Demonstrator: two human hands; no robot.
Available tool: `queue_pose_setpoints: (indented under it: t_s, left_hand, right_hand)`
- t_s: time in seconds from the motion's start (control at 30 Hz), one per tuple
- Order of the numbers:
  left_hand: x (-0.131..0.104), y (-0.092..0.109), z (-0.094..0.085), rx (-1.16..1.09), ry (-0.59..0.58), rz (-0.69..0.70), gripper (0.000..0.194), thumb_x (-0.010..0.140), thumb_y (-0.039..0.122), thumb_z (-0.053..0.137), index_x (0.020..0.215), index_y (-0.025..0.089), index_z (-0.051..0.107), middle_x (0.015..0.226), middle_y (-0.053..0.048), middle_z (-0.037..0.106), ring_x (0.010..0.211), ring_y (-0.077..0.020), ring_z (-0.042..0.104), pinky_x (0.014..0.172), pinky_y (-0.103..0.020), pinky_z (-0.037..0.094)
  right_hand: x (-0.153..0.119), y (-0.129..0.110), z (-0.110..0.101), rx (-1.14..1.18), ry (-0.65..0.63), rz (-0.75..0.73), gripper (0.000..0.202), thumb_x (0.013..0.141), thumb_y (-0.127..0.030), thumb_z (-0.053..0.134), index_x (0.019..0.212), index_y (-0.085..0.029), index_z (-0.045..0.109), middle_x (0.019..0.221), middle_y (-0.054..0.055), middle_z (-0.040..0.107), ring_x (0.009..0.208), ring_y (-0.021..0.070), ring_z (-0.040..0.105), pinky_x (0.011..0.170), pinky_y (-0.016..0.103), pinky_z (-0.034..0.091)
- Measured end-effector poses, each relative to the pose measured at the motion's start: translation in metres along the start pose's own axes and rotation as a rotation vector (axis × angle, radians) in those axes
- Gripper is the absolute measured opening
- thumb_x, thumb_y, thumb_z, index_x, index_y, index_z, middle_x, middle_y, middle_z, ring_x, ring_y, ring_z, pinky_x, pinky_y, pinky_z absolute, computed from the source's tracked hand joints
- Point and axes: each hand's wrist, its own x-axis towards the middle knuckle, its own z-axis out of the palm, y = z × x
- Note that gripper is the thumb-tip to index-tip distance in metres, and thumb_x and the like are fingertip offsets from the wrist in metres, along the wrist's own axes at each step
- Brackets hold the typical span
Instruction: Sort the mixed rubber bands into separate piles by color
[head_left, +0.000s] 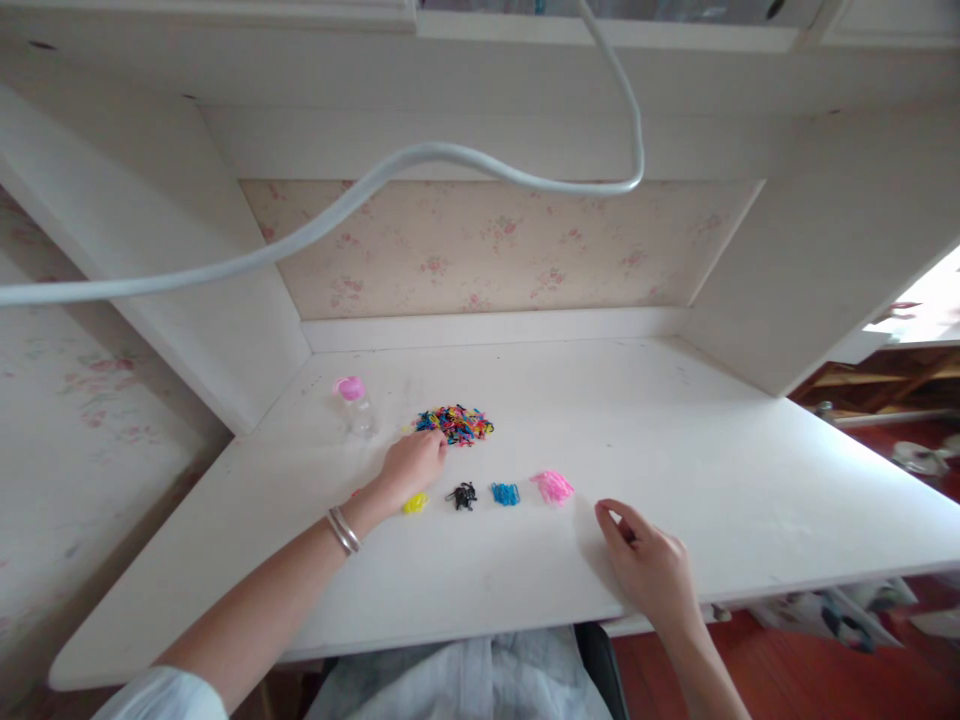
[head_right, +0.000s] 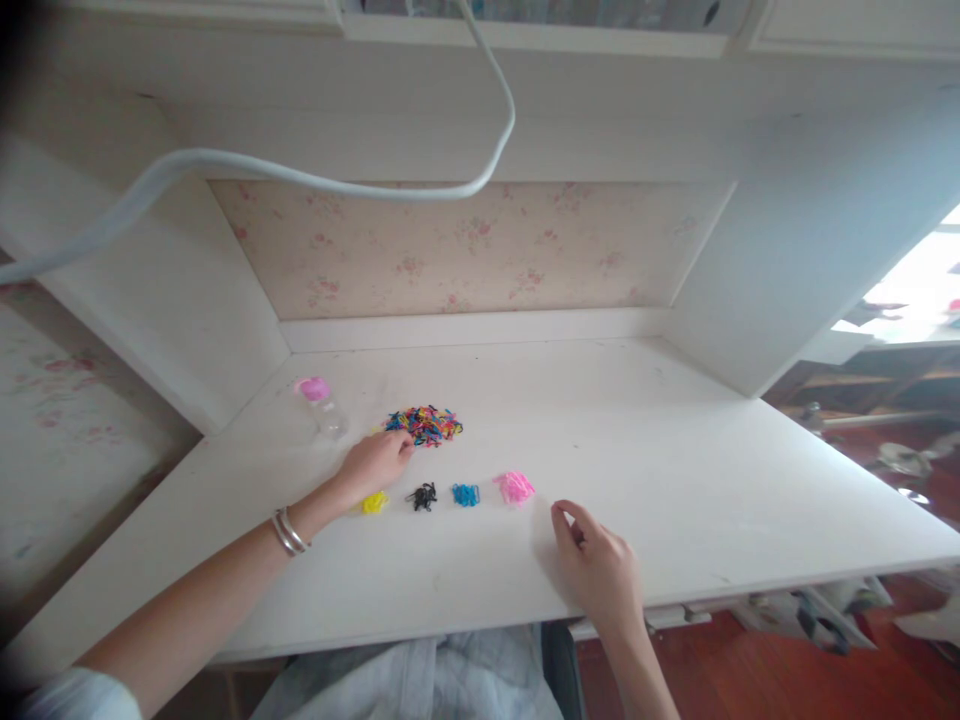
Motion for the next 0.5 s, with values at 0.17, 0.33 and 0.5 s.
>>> queue_pose_setpoints:
  t_s: [0.17, 0.33, 0.5]
  left_hand:
    - [0.001, -0.011, -0.002, -0.020, -0.008, 0.019, 0.027, 0.088, 0.035, 0.043, 0.100, 0.026, 0.065, 0.102, -0.005, 0.069, 0.094, -0.0205, 0.063, 0.077, -0.029, 0.046]
    - [0.001, -0.015, -0.004, -0.021, -0.002, 0.032, 0.028, 0.088, 0.034, 0.041, 0.096, 0.026, 0.066, 0.101, -0.004, 0.070, 0.092, -0.0200, 0.063, 0.076, -0.029, 0.045]
    - [0.002, -0.010, -0.003, 0.000, 0.004, 0.045, 0.028, 0.087, 0.035, 0.042, 0.091, 0.026, 0.067, 0.097, -0.004, 0.070, 0.088, -0.0202, 0.064, 0.074, -0.029, 0.046]
  right_hand:
    - [0.000, 0.000, 0.000, -0.007, -0.016, 0.013, 0.040, 0.086, -0.053, 0.040, 0.096, -0.026, 0.068, 0.058, -0.003, 0.060, 0.055, 0.0125, 0.058, 0.057, 0.022, 0.037]
    - [0.000, 0.000, 0.001, -0.005, -0.013, 0.015, 0.040, 0.086, -0.053, 0.041, 0.096, -0.026, 0.068, 0.059, -0.003, 0.060, 0.055, 0.0120, 0.058, 0.057, 0.022, 0.037]
    - [0.000, 0.001, 0.001, -0.001, -0.012, 0.020, 0.041, 0.085, -0.055, 0.041, 0.095, -0.026, 0.068, 0.059, -0.003, 0.060, 0.054, 0.0123, 0.058, 0.057, 0.022, 0.037]
